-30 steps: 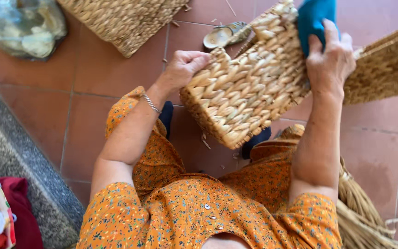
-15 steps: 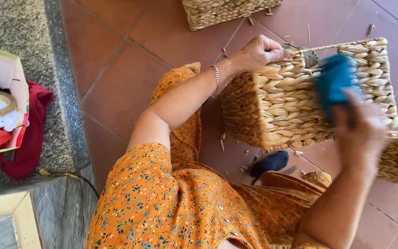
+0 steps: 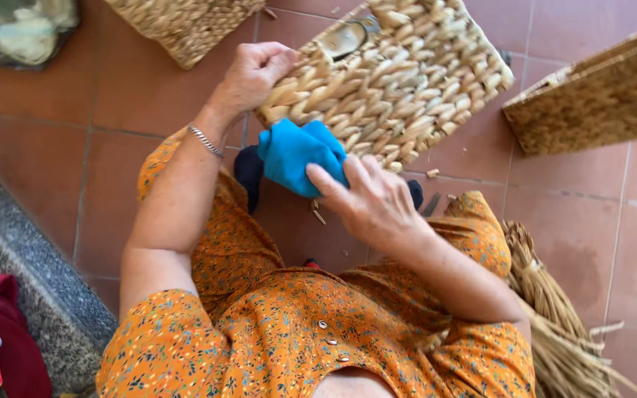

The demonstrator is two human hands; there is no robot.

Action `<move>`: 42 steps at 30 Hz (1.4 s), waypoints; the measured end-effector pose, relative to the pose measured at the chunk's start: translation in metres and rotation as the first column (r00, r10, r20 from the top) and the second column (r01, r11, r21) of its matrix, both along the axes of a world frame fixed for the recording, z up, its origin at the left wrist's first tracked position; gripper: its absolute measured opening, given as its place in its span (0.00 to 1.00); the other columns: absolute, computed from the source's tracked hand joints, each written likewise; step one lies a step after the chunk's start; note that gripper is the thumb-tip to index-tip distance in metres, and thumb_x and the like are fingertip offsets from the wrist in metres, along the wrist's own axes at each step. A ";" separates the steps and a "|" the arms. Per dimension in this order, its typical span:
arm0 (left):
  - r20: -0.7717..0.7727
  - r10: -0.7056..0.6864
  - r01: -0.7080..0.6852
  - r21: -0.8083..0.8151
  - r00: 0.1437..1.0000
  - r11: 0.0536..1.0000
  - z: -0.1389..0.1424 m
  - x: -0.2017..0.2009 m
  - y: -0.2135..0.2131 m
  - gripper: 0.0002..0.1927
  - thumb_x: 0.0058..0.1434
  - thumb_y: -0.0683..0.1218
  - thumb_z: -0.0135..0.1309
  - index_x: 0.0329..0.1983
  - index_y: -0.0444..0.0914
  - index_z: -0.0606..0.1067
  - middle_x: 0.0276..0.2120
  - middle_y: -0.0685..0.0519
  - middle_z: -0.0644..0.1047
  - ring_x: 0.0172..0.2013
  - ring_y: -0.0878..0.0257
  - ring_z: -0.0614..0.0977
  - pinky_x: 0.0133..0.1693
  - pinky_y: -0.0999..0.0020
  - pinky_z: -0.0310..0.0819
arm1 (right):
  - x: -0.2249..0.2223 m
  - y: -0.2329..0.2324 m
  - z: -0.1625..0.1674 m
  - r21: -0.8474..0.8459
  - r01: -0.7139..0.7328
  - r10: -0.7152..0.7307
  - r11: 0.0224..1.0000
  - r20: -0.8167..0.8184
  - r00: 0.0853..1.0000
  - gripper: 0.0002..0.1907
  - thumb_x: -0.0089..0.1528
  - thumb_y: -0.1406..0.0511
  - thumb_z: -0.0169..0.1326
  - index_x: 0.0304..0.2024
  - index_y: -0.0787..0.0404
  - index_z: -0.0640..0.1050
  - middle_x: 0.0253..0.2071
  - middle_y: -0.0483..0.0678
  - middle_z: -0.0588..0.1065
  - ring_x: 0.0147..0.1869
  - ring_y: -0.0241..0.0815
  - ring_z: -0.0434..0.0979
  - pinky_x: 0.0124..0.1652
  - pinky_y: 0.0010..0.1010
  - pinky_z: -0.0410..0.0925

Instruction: The person sits on the floor and wipes woven water-hyacinth baskets with a blue cloth, turning the baskets to clean all sides and edges. They occasionally pick up loose straw strands and set them aside while continuing to wipe the basket surfaces.

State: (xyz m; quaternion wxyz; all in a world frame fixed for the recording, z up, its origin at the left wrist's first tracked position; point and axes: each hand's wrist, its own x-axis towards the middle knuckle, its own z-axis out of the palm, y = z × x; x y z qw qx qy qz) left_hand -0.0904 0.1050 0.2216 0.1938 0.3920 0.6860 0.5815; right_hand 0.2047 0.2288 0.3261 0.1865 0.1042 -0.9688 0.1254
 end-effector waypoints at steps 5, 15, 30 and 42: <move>0.103 -0.085 0.079 0.057 0.991 0.995 0.013 0.018 0.001 0.15 0.77 0.48 0.53 0.48 0.31 0.82 0.36 0.59 0.81 0.36 0.76 0.75 0.38 0.76 0.73 | -0.021 0.109 -0.006 0.181 0.342 -0.328 0.922 -0.102 0.939 0.23 0.66 0.57 0.65 0.62 0.39 0.74 0.41 0.51 0.73 0.41 0.52 0.77 0.29 0.41 0.69; 0.201 -0.071 0.082 -0.049 0.977 0.995 0.020 0.019 -0.018 0.15 0.74 0.49 0.55 0.49 0.32 0.82 0.37 0.57 0.82 0.36 0.74 0.77 0.39 0.76 0.74 | 0.011 0.252 -0.045 -0.765 0.431 -0.554 0.479 0.117 0.824 0.12 0.76 0.64 0.59 0.60 0.60 0.82 0.44 0.43 0.78 0.45 0.31 0.74 0.45 0.26 0.70; 0.130 -0.120 0.119 0.010 0.984 0.993 0.047 -0.026 0.060 0.17 0.82 0.52 0.53 0.44 0.33 0.76 0.36 0.59 0.75 0.36 0.72 0.74 0.41 0.70 0.71 | 0.013 0.139 -0.025 -0.909 0.220 -0.092 0.354 0.200 0.976 0.20 0.72 0.58 0.56 0.61 0.63 0.78 0.46 0.38 0.75 0.49 0.27 0.73 0.49 0.22 0.70; 0.237 -0.074 0.110 -0.140 0.969 0.984 0.094 0.072 0.063 0.18 0.71 0.46 0.59 0.23 0.38 0.76 0.20 0.62 0.73 0.19 0.74 0.68 0.23 0.75 0.58 | 0.047 0.181 -0.065 -0.976 0.187 -0.292 0.111 0.148 0.945 0.15 0.72 0.60 0.60 0.56 0.64 0.79 0.41 0.40 0.76 0.40 0.31 0.77 0.40 0.25 0.74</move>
